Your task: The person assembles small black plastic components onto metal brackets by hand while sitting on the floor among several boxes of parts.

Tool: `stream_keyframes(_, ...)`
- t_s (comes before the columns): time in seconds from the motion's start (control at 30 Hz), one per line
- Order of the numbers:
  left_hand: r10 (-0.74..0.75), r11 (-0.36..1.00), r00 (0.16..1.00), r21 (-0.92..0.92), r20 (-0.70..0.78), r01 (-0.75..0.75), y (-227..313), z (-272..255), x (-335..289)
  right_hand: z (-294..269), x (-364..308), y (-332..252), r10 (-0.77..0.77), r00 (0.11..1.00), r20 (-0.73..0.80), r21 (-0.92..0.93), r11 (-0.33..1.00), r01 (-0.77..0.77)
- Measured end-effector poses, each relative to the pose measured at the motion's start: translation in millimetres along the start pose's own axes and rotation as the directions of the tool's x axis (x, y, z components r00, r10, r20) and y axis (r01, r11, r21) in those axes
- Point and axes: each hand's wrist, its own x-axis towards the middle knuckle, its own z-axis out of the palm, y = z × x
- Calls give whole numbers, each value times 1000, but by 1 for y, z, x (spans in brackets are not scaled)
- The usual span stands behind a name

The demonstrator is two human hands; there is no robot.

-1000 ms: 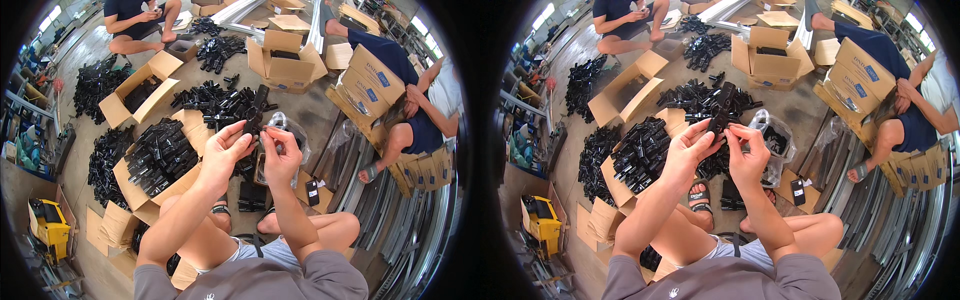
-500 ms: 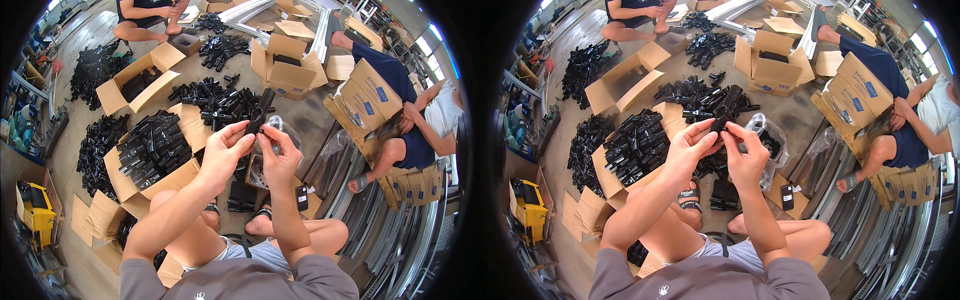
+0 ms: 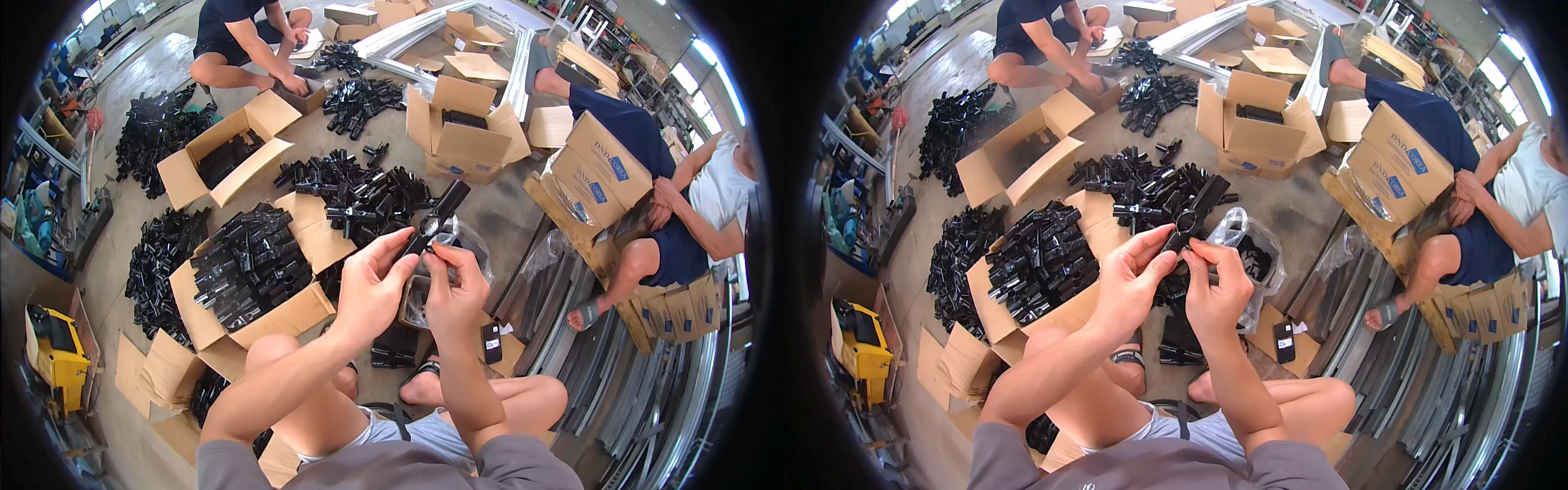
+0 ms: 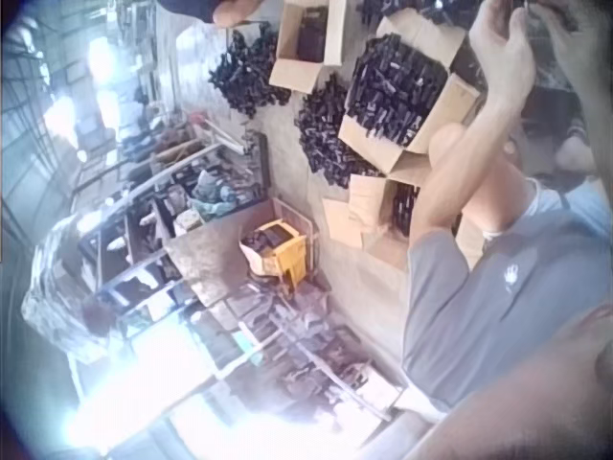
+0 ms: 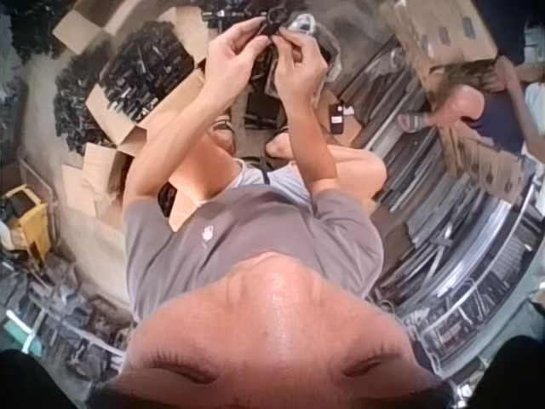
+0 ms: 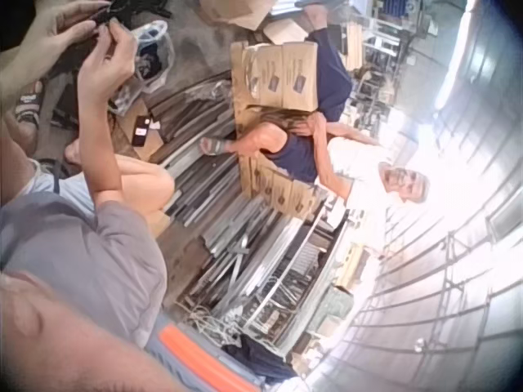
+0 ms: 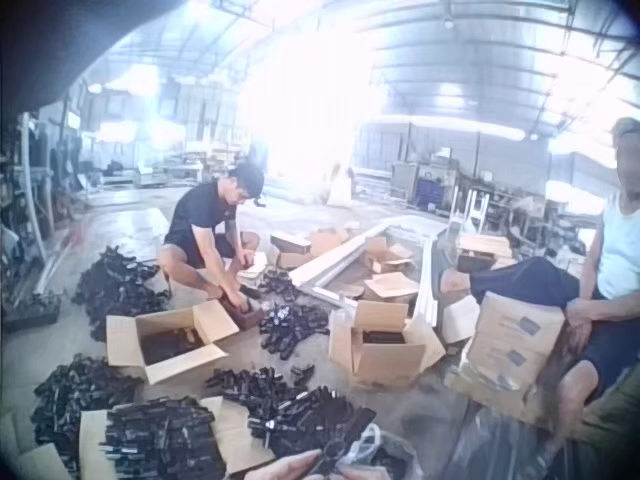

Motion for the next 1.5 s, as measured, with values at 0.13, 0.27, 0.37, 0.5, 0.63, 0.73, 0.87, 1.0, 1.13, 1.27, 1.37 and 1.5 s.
stream_keyframes(0.13, 24, 1000, 999, -1, -36, -24, -4, 3, 0, -2, 2, -12, 80, 996, 38, -84, 994, -76)
stream_keyframes(0.27, 42, 998, 997, 55, -62, -39, -7, 0, 3, 4, 2, -11, 141, 989, 43, -90, 986, -137)
stream_keyframes(0.37, 6, 1000, 999, 28, -43, -5, -9, 0, 4, 2, 2, -4, 0, 998, 65, -173, 985, 11)
stream_keyframes(0.5, -12, 1000, 997, -18, -79, 10, -3, 2, 4, -1, 4, -1, -129, 990, 56, -167, 976, 137)
stream_keyframes(0.63, -38, 999, 996, -38, -84, 35, -8, -2, 5, 2, 3, 1, -70, 996, 57, -169, 982, 78)
stream_keyframes(0.73, -28, 999, 998, 15, -58, 29, -8, -4, 6, 4, 1, 3, -26, 999, 45, -167, 985, 33)
stream_keyframes(0.87, -20, 1000, 997, 16, -73, 21, -10, -2, 7, 4, 1, 5, -33, 998, 47, -208, 977, 42)
stream_keyframes(1.0, -11, 996, 997, 85, -70, 17, -7, -1, 5, 5, 4, 3, -53, 998, 45, -208, 976, 61)
stream_keyframes(1.13, 2, 995, 998, 98, -63, 4, -5, 3, 3, 7, 7, 14, -86, 993, 77, -270, 957, 104)
stream_keyframes(1.27, 55, 996, 996, 71, -67, -50, -8, 6, 6, 3, 5, 3, 13, 996, 87, -201, 979, 4)
stream_keyframes(1.37, 27, 999, 997, 20, -67, -26, -9, 4, 7, 8, 5, 4, 33, 996, 84, -153, 988, -19)
stream_keyframes(1.5, -25, 1000, 997, -13, -70, 25, -13, -3, 9, 10, 7, 7, -18, 992, 128, -136, 990, 36)
